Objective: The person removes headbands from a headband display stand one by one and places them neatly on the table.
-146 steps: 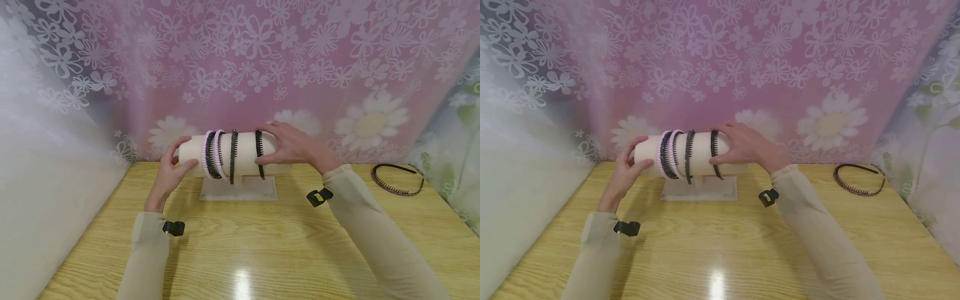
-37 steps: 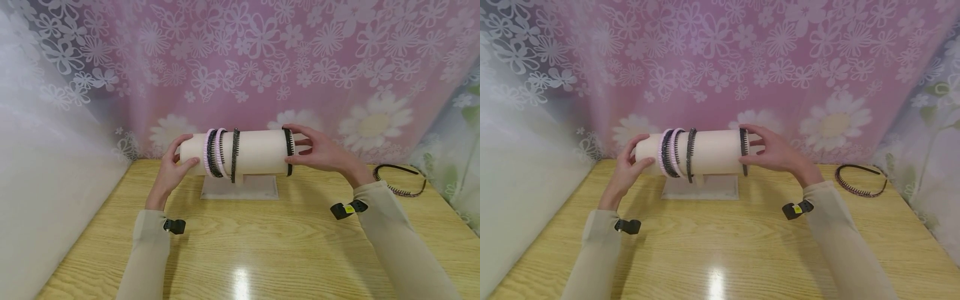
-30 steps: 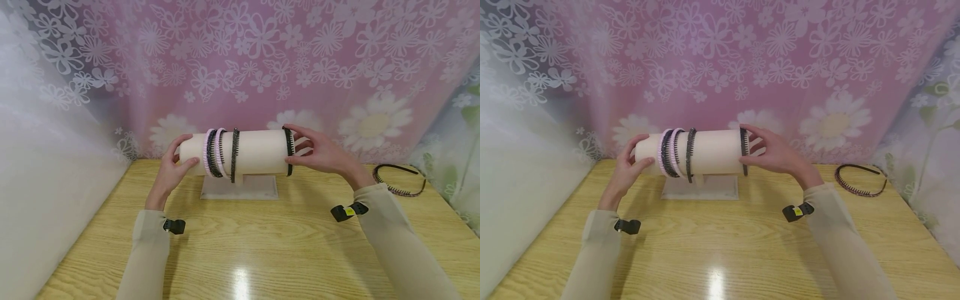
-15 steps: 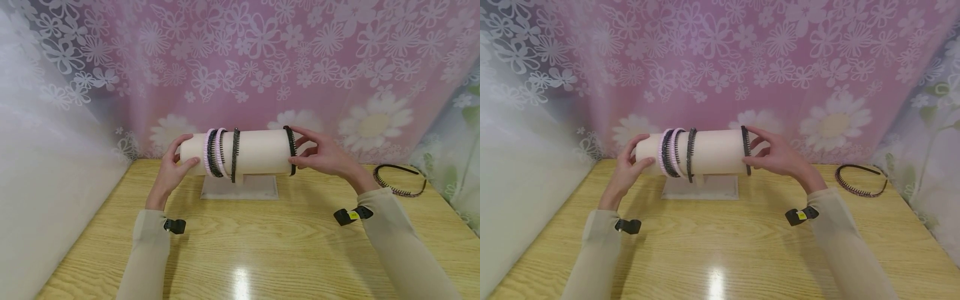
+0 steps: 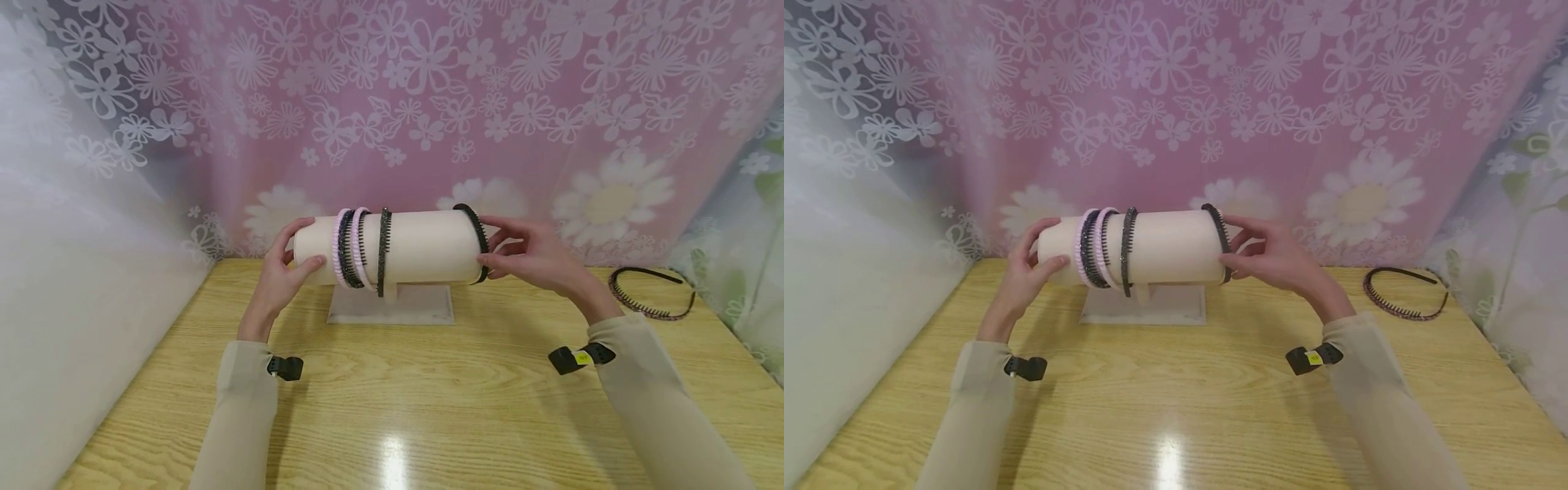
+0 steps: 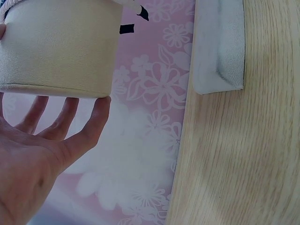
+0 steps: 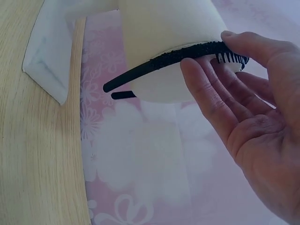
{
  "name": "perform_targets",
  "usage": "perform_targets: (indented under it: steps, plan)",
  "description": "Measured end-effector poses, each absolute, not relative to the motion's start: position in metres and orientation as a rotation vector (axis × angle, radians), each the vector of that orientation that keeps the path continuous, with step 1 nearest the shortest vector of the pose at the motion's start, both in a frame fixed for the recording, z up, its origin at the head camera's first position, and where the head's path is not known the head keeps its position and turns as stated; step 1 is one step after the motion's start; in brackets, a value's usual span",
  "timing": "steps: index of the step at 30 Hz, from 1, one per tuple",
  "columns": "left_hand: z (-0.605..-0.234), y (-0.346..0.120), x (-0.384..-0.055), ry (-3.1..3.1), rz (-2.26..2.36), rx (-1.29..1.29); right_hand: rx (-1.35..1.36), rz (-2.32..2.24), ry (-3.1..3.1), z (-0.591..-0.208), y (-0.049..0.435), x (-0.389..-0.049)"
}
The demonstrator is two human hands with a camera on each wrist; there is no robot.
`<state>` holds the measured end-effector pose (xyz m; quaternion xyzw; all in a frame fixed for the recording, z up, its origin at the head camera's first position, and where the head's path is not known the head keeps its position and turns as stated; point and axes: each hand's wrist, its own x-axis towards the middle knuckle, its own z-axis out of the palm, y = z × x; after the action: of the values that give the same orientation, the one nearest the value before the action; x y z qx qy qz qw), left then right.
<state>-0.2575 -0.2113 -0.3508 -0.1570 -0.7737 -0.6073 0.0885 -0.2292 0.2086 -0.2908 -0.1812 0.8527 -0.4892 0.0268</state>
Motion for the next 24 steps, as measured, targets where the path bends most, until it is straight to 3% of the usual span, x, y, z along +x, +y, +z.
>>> perform_targets:
  steps: [24]
  plan:
    - [-0.349,-0.2103,-0.2551,-2.302,-1.817,-0.459,-0.609,-1.585,2.732,-0.2944,0.2159,-0.2197]
